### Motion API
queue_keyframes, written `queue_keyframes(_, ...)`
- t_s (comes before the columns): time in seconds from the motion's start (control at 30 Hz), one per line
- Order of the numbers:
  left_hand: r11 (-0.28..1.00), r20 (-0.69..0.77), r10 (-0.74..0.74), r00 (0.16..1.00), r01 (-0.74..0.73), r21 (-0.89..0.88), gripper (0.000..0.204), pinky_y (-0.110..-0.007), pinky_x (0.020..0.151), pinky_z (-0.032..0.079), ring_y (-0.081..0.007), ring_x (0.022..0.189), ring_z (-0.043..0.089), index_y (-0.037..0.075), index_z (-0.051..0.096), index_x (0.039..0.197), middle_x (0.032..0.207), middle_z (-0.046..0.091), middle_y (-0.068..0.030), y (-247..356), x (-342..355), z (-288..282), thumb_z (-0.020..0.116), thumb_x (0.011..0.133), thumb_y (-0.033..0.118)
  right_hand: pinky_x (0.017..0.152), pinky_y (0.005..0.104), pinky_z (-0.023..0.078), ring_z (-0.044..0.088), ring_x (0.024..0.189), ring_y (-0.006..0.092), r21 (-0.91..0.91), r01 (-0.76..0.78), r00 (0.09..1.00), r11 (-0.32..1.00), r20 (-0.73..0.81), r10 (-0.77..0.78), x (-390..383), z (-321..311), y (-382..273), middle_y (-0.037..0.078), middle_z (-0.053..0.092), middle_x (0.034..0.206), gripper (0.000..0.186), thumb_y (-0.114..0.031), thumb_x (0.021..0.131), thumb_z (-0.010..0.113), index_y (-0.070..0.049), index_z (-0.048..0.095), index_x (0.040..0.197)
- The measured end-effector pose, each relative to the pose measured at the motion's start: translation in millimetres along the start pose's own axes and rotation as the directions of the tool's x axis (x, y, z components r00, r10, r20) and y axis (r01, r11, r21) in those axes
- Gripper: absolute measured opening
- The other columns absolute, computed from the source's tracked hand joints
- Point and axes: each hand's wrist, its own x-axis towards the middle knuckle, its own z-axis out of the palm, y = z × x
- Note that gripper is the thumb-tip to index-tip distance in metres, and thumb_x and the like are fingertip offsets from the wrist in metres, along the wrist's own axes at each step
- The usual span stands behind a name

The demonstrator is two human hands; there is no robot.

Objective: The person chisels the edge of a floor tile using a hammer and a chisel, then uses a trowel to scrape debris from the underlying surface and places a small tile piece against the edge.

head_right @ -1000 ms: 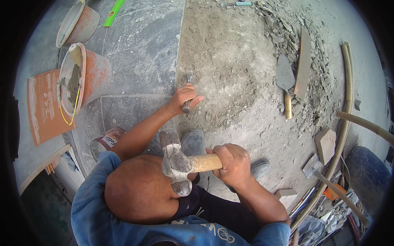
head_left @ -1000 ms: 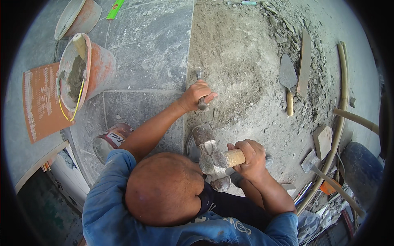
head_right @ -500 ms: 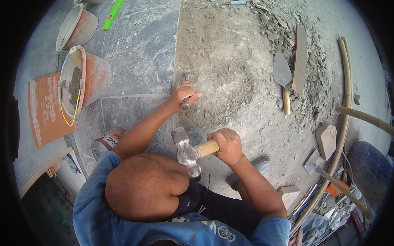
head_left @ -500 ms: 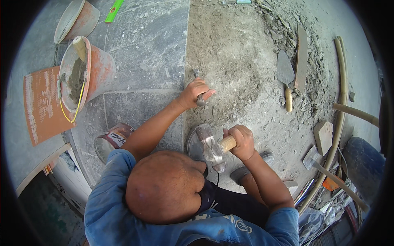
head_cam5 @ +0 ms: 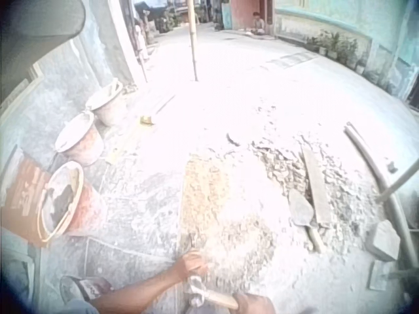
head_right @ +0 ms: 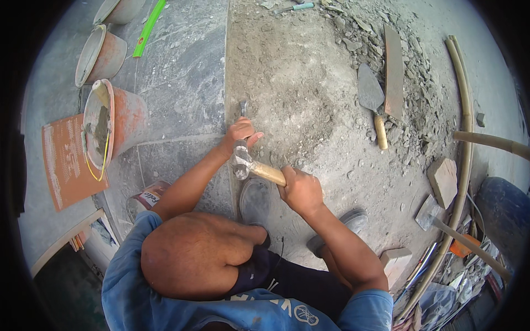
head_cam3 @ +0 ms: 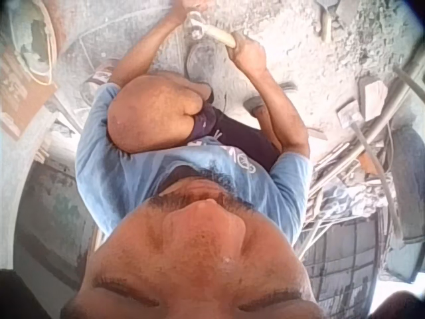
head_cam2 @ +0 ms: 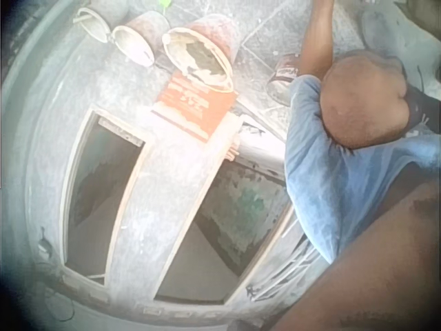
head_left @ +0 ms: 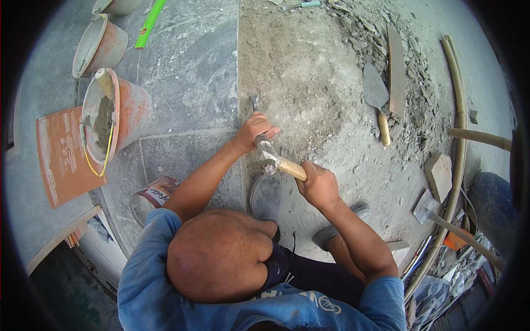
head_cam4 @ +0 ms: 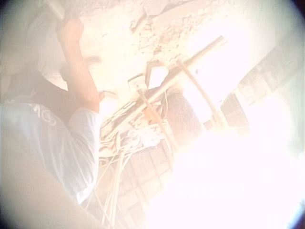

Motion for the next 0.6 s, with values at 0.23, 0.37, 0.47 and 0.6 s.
queue_keyframes(0.23,0.991,-0.094,-0.094,0.991,0.085,-0.1,0.042,-0.036,0.056,0.036,-0.0235,0.049,0.035,0.004,0.041,0.057,0.053,0.035,-0.008,1,6,-7,0.069,0.086,0.012,0.052,0.0401,0.05,0.061,0.056,0.03,0.138,0.398,0.896,0.907,-0.269,-0.353,-11,-11,-5,0.01,0.062,0.069,0.017,-0.011,0.075,0.071,-0.01,0.054,0.074)
queue_keyframes(0.37,0.996,-0.07,-0.036,0.997,0.03,-0.086,0.042,-0.036,0.055,0.036,-0.0222,0.049,0.035,0.004,0.041,0.056,0.053,0.035,-0.0072,3,8,-3,0.068,0.087,0.012,0.052,0.0396,0.05,0.062,0.056,0.0305,-0.076,-0.024,0.999,0.997,0.037,0.026,5,4,3,0.01,0.06,0.065,0.016,-0.012,0.079,0.07,-0.01,0.055,0.076)
queue_keyframes(0.47,0.991,-0.093,-0.107,0.99,0.099,-0.088,0.042,-0.036,0.054,0.036,-0.0221,0.048,0.035,0.004,0.041,0.056,0.053,0.035,-0.007,4,4,-10,0.068,0.087,0.012,0.052,0.0418,0.051,0.062,0.057,0.0326,0.127,0.198,0.975,0.972,-0.122,-0.183,-7,-16,-19,0.012,0.061,0.066,0.012,-0.015,0.08,0.068,-0.01,0.058,0.081)
queue_keyframes(0.6,0.989,-0.006,-0.127,0.992,0.126,-0.076,0.041,-0.038,0.062,0.042,-0.0263,0.05,0.043,0.005,0.043,0.056,0.052,0.04,-0.0085,6,9,-8,0.068,0.087,0.018,0.053,0.0441,0.051,0.062,0.058,0.0334,0.184,0.33,0.932,0.926,-0.218,-0.289,-6,-2,1,0.013,0.061,0.067,0.01,-0.017,0.082,0.066,-0.01,0.059,0.084)
